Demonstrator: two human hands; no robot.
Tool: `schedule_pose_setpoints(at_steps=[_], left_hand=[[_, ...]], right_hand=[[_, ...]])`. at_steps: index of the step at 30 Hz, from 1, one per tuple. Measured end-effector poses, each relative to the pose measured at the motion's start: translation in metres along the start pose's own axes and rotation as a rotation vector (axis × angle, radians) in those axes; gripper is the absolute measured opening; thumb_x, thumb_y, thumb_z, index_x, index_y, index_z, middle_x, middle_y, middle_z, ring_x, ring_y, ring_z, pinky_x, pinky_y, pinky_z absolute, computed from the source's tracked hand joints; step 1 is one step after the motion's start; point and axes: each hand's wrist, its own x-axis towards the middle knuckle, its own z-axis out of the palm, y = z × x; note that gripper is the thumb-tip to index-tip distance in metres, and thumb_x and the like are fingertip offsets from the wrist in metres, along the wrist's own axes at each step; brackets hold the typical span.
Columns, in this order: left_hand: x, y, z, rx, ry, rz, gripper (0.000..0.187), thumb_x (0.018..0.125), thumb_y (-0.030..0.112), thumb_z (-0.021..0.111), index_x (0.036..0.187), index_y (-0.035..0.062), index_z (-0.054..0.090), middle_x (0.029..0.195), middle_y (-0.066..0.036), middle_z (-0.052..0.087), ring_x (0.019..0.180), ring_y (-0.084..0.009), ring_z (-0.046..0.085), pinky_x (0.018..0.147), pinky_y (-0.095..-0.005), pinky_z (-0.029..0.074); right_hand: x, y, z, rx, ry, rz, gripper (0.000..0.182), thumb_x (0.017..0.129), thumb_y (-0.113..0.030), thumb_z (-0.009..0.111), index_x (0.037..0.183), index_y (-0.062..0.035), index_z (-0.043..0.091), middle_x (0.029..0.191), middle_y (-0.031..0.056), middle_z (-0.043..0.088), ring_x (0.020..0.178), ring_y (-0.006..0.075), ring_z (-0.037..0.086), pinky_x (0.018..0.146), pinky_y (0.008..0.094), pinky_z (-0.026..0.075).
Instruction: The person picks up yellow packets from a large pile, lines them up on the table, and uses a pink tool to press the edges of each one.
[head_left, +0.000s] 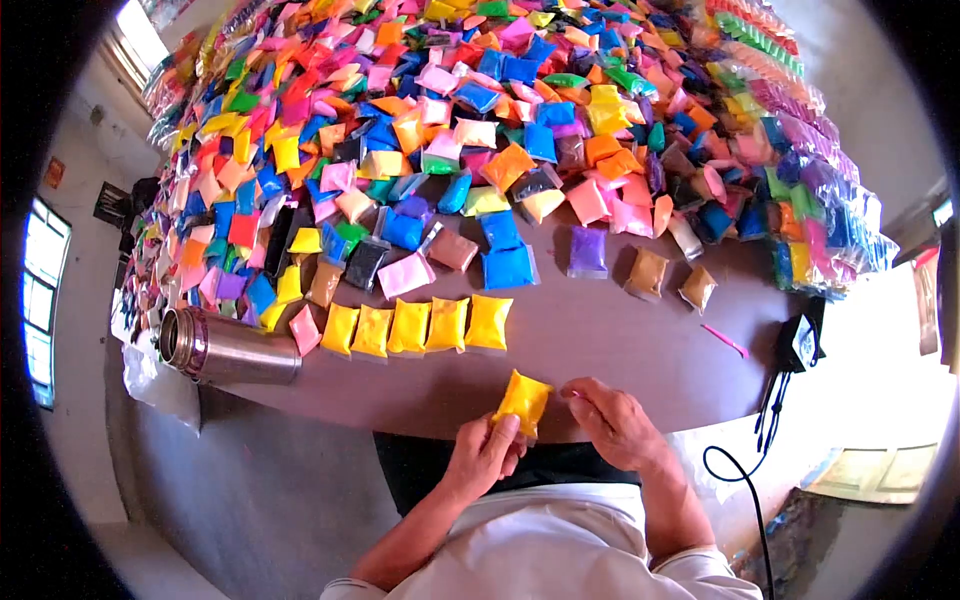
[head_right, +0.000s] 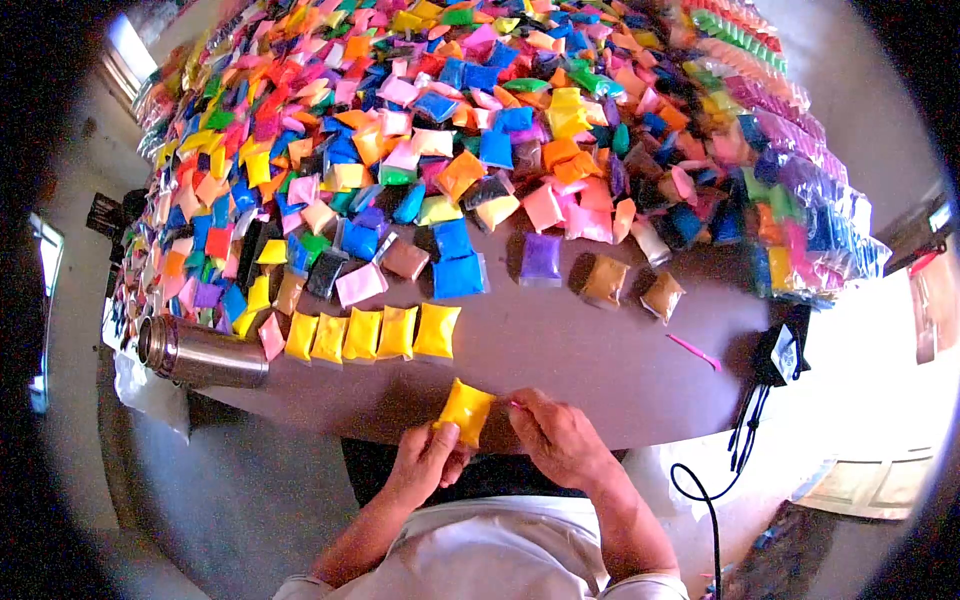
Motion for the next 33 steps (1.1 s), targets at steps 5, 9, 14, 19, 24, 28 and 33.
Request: schedule_pose_setpoints(at_steps=[5, 9, 14, 19, 24, 28, 33], left_hand=[[-0.006, -0.018, 0.01, -0.078, 0.004, -0.037, 0.045, 0.099, 0.044, 0.048, 0.085, 0.0019, 0.057, 0.064, 0.0, 0.055, 0.048, -0.0044, 0.047, 0.042, -0.0202, 0.036], [-0.004, -0.02, 0.015, -0.059, 0.079, -0.035, 0.045, 0.099, 0.041, 0.049, 0.081, 0.0009, 0.059, 0.063, -0.001, 0.057, 0.048, -0.0049, 0.048, 0.044, -0.0205, 0.038], [-0.004, -0.02, 0.013, 0.015, 0.072, -0.033, 0.045, 0.099, 0.039, 0.051, 0.08, -0.0002, 0.061, 0.06, -0.002, 0.056, 0.049, -0.0061, 0.05, 0.045, -0.0214, 0.039], [-0.008, -0.026, 0.011, 0.024, 0.071, -0.057, 0.045, 0.098, 0.039, 0.051, 0.079, -0.0003, 0.062, 0.059, -0.002, 0.057, 0.05, -0.0067, 0.052, 0.046, -0.0218, 0.04], [-0.013, -0.032, 0.014, 0.053, 0.107, -0.052, 0.046, 0.099, 0.039, 0.051, 0.078, 0.0, 0.062, 0.058, -0.003, 0.056, 0.049, -0.0075, 0.052, 0.046, -0.0229, 0.04], [-0.011, -0.037, 0.017, 0.033, 0.122, -0.027, 0.046, 0.099, 0.04, 0.05, 0.077, 0.0002, 0.061, 0.058, -0.003, 0.056, 0.05, -0.0077, 0.052, 0.046, -0.0233, 0.04], [-0.012, -0.035, 0.016, 0.181, 0.126, 0.018, 0.045, 0.1, 0.038, 0.049, 0.077, 0.0001, 0.06, 0.057, -0.005, 0.055, 0.048, -0.0097, 0.051, 0.045, -0.0251, 0.04]], right_hand=[[-0.007, -0.001, 0.0, 0.122, 0.013, 0.121, 0.017, 0.097, -0.01, 0.046, 0.097, -0.0011, 0.061, 0.086, 0.0168, 0.062, 0.078, 0.0338, 0.062, 0.068, 0.0387, 0.049], [-0.006, -0.002, -0.004, -0.061, 0.031, -0.066, 0.012, 0.094, -0.007, 0.051, 0.096, 0.0006, 0.061, 0.084, 0.0171, 0.063, 0.076, 0.0318, 0.064, 0.066, 0.037, 0.05], [-0.003, -0.009, 0.001, -0.017, 0.14, 0.197, 0.011, 0.089, -0.009, 0.061, 0.098, -0.0029, 0.064, 0.079, 0.0169, 0.066, 0.075, 0.036, 0.066, 0.063, 0.04, 0.053], [-0.001, -0.003, 0.02, -0.011, 0.139, 0.128, 0.009, 0.087, -0.006, 0.061, 0.095, -0.0024, 0.064, 0.085, 0.0171, 0.065, 0.078, 0.0338, 0.066, 0.067, 0.0399, 0.053], [-0.002, -0.006, 0.025, -0.052, 0.063, 0.015, 0.007, 0.087, -0.009, 0.062, 0.089, -0.0019, 0.062, 0.086, 0.0151, 0.063, 0.079, 0.0335, 0.064, 0.065, 0.0404, 0.053], [-0.009, -0.008, 0.037, -0.083, 0.061, -0.013, 0.01, 0.087, -0.012, 0.062, 0.087, -0.0022, 0.061, 0.083, 0.013, 0.063, 0.074, 0.0336, 0.063, 0.06, 0.0412, 0.052], [-0.008, 0.005, 0.049, -0.217, 0.168, -0.05, 0.013, 0.085, -0.015, 0.065, 0.083, -0.0041, 0.059, 0.073, 0.0138, 0.06, 0.066, 0.0345, 0.062, 0.056, 0.0429, 0.051]])
